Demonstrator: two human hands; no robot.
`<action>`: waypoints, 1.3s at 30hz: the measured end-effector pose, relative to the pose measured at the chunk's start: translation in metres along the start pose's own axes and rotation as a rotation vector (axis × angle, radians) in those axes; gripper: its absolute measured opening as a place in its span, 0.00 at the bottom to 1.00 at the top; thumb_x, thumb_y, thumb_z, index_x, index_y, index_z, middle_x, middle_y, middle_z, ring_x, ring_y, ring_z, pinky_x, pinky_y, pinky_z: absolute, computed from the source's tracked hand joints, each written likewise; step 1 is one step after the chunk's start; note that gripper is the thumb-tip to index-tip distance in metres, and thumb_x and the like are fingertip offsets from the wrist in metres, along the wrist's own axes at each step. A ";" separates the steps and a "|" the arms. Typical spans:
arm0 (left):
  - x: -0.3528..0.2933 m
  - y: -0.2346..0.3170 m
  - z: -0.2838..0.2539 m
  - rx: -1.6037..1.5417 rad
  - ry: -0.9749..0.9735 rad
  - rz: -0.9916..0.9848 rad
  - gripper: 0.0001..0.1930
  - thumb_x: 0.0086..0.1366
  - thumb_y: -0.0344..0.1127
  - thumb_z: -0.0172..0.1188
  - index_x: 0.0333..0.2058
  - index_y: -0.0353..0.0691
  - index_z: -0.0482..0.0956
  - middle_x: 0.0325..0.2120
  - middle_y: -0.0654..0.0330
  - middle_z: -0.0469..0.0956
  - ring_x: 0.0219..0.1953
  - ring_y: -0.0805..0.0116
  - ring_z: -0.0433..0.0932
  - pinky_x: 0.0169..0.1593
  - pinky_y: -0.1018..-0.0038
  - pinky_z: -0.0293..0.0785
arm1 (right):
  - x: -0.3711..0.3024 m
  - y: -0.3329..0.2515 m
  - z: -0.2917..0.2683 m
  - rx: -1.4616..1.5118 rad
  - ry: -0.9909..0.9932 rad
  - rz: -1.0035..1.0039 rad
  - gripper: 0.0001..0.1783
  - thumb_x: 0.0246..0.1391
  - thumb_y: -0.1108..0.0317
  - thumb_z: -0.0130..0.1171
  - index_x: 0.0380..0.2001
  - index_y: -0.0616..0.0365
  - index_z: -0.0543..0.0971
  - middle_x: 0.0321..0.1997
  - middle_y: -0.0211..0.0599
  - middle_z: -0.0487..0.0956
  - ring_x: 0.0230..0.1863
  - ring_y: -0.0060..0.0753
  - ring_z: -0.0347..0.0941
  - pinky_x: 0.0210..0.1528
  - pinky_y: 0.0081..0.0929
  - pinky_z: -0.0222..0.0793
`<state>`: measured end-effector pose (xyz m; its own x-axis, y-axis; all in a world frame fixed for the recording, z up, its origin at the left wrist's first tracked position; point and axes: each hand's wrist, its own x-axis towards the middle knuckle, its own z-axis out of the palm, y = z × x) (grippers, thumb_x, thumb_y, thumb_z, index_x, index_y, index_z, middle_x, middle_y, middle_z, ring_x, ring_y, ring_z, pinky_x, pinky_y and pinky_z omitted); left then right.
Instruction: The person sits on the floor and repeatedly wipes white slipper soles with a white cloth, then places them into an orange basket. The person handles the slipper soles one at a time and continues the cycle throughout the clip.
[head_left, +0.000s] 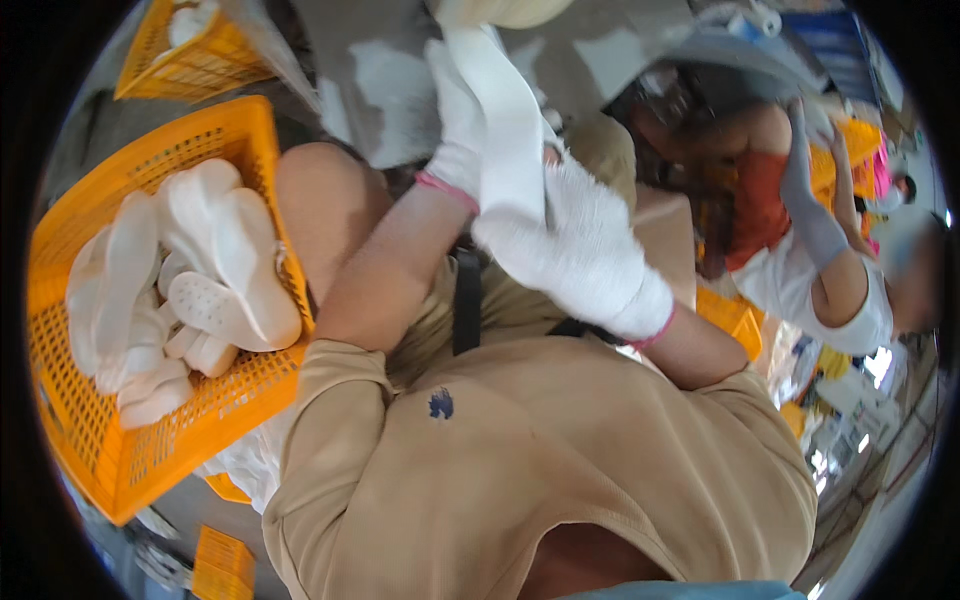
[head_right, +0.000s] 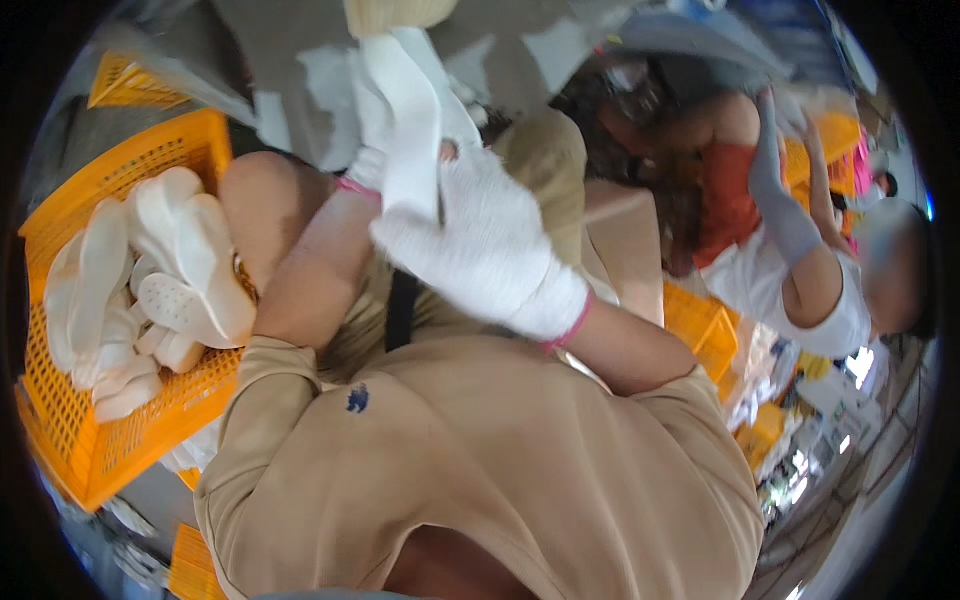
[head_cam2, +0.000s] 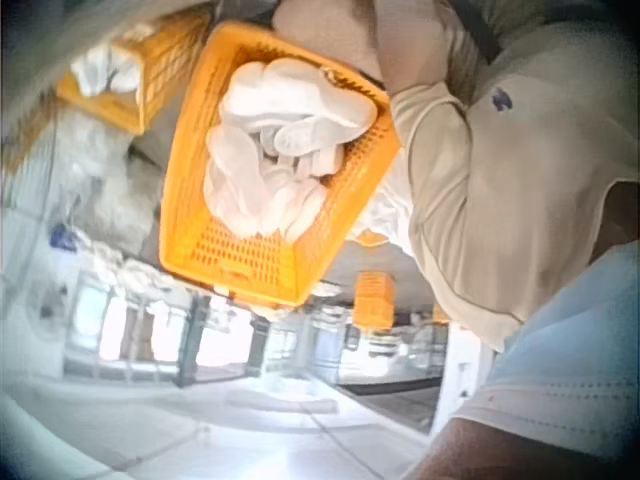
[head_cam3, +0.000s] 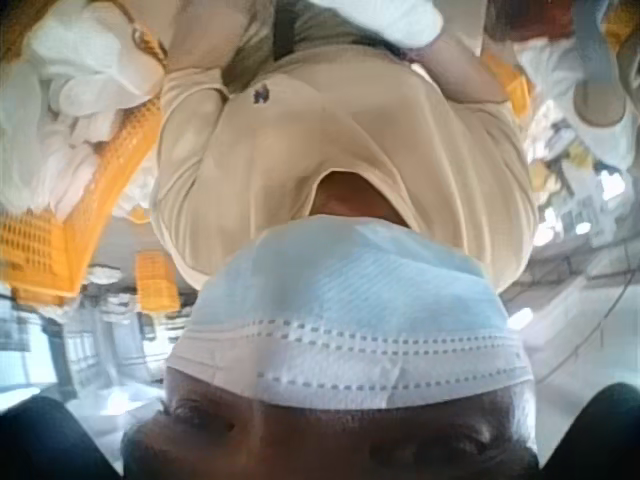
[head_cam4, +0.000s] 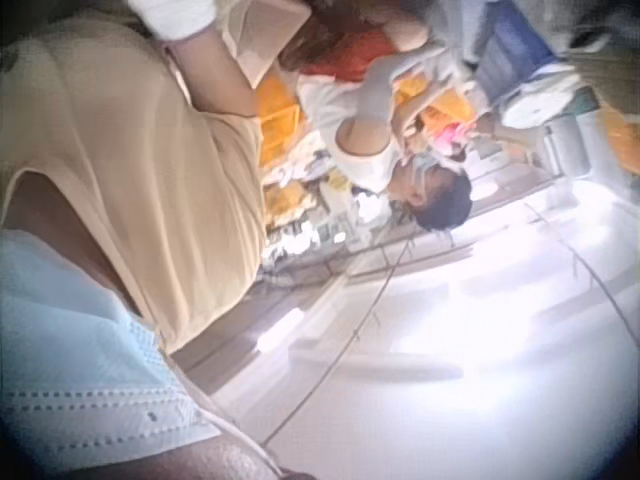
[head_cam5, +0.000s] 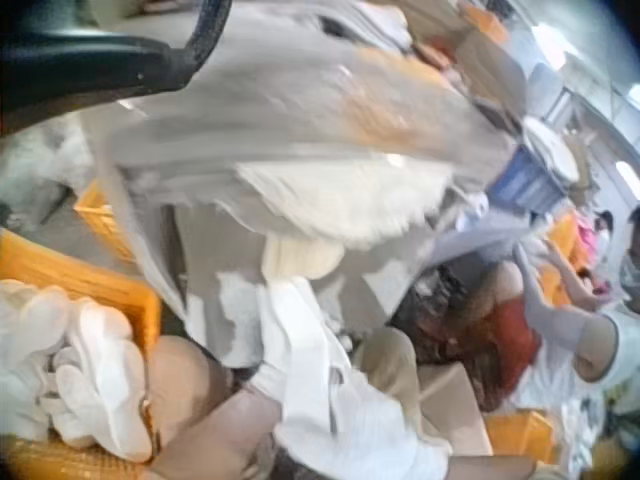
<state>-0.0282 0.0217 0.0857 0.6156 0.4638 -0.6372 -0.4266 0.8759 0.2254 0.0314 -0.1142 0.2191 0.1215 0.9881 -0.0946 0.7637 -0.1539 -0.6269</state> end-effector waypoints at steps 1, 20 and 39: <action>0.012 -0.005 -0.004 -0.163 -0.314 0.031 0.50 0.62 0.87 0.34 0.44 0.39 0.75 0.35 0.48 0.80 0.28 0.43 0.80 0.33 0.47 0.79 | -0.010 -0.004 0.002 -0.095 0.067 -0.092 0.31 0.51 0.51 0.67 0.54 0.57 0.77 0.40 0.44 0.82 0.39 0.60 0.80 0.44 0.45 0.77; 0.030 0.047 0.012 0.520 -0.021 0.845 0.23 0.77 0.49 0.36 0.48 0.38 0.75 0.38 0.47 0.80 0.41 0.46 0.82 0.49 0.53 0.82 | 0.086 -0.007 -0.002 0.016 0.202 0.138 0.34 0.47 0.33 0.68 0.39 0.55 0.87 0.31 0.49 0.86 0.36 0.53 0.85 0.40 0.44 0.80; 0.007 -0.017 -0.017 -0.060 -0.240 0.540 0.29 0.78 0.60 0.42 0.57 0.43 0.77 0.52 0.56 0.82 0.55 0.56 0.79 0.61 0.61 0.76 | -0.051 0.048 0.002 0.407 -0.035 0.436 0.29 0.55 0.57 0.66 0.55 0.65 0.79 0.47 0.44 0.85 0.47 0.34 0.82 0.53 0.35 0.77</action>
<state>-0.0280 0.0079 0.0651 0.4306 0.8648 -0.2583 -0.7535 0.5019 0.4246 0.0606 -0.1723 0.1924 0.3425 0.8349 -0.4309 0.3430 -0.5381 -0.7699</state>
